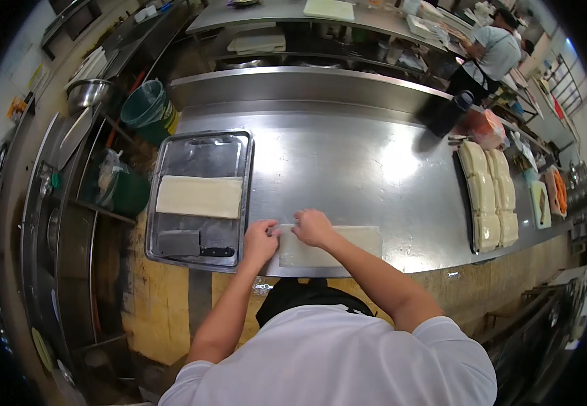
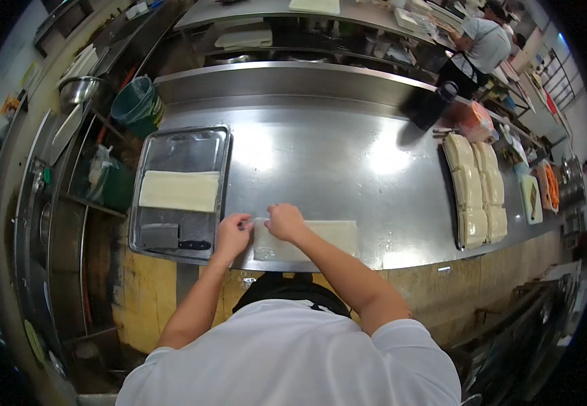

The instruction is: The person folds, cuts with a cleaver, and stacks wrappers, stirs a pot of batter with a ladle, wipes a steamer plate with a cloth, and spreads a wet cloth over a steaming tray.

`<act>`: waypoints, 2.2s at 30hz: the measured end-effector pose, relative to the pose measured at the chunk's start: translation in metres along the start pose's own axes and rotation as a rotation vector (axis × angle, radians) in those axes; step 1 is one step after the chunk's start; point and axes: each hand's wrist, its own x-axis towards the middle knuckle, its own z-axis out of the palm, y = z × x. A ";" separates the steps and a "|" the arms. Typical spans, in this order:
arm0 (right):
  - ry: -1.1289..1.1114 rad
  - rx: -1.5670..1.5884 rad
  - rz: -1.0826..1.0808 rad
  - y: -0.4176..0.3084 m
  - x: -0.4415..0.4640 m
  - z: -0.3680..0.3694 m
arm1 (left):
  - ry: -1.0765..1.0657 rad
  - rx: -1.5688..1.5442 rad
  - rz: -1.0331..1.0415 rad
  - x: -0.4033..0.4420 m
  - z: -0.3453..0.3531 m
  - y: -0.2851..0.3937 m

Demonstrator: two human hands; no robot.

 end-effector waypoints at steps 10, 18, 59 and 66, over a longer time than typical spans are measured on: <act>-0.042 0.045 -0.157 0.006 -0.008 -0.002 | -0.194 0.163 0.143 0.001 0.020 -0.014; 0.189 0.364 0.144 0.061 -0.119 -0.039 | -0.215 -0.102 -0.127 -0.016 0.033 0.002; 0.202 2.132 -0.032 0.110 -0.199 -0.021 | 0.033 0.205 0.553 -0.043 -0.105 0.303; 0.119 1.731 0.261 0.010 -0.115 0.012 | 0.165 0.269 0.155 0.018 -0.186 0.067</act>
